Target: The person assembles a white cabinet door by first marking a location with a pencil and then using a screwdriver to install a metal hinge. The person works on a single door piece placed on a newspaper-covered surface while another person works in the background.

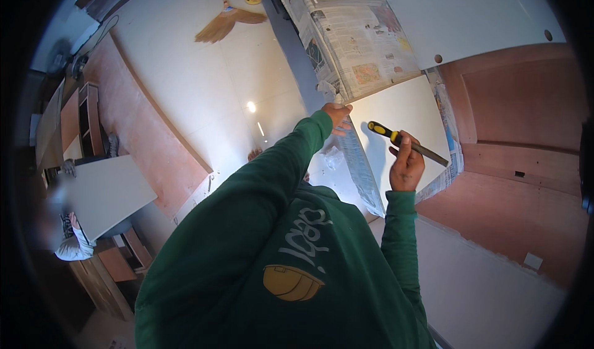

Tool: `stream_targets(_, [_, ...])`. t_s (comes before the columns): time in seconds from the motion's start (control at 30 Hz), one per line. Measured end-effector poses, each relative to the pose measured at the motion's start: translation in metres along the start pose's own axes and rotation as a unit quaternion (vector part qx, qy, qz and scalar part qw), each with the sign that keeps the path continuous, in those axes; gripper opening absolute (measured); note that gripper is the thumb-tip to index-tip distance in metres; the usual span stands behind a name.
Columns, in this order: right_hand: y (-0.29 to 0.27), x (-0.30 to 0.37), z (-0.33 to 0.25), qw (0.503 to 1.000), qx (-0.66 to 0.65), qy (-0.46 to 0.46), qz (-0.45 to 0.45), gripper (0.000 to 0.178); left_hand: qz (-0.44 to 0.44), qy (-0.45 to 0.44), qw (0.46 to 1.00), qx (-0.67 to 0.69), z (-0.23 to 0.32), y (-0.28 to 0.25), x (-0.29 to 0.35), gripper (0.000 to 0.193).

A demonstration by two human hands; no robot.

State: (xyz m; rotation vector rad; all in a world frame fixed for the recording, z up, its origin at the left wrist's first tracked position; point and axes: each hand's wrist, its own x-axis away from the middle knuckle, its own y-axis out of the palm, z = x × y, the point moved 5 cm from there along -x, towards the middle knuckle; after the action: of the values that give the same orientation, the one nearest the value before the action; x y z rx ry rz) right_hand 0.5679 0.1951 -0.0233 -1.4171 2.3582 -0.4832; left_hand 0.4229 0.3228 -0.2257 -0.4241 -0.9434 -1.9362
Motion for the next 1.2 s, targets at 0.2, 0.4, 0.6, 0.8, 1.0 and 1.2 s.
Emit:
stream_targets(0.2, [0.037, -0.009, 0.01, 0.995, 0.065, -0.072, 0.016, 0.037, 0.003, -0.03, 1.0, -0.003, 0.003, 0.007, -0.007, 0.057])
stream_targets(0.4, [0.041, -0.006, 0.01, 0.993, 0.103, -0.061, 0.025, 0.036, -0.002, -0.043, 0.999, -0.011, 0.003, 0.008, -0.007, 0.054])
stream_targets(0.6, [0.044, -0.001, -0.007, 0.987, 0.09, -0.102, 0.085, 0.033, 0.011, -0.034, 0.998, 0.042, 0.004, 0.009, -0.003, 0.051])
stream_targets(0.8, [0.046, -0.003, 0.003, 0.977, 0.172, -0.108, 0.062, 0.028, 0.008, -0.048, 0.998, 0.036, -0.001, 0.007, -0.013, 0.047])
stream_targets(1.0, [0.037, -0.003, -0.024, 0.983, 0.03, -0.08, 0.16, 0.027, 0.015, -0.037, 0.998, 0.038, 0.001, 0.006, -0.01, 0.048])
stream_targets(1.2, [0.044, -0.012, 0.012, 0.972, 0.201, -0.105, 0.06, 0.028, 0.028, -0.049, 0.998, 0.035, 0.006, 0.009, -0.006, 0.039])
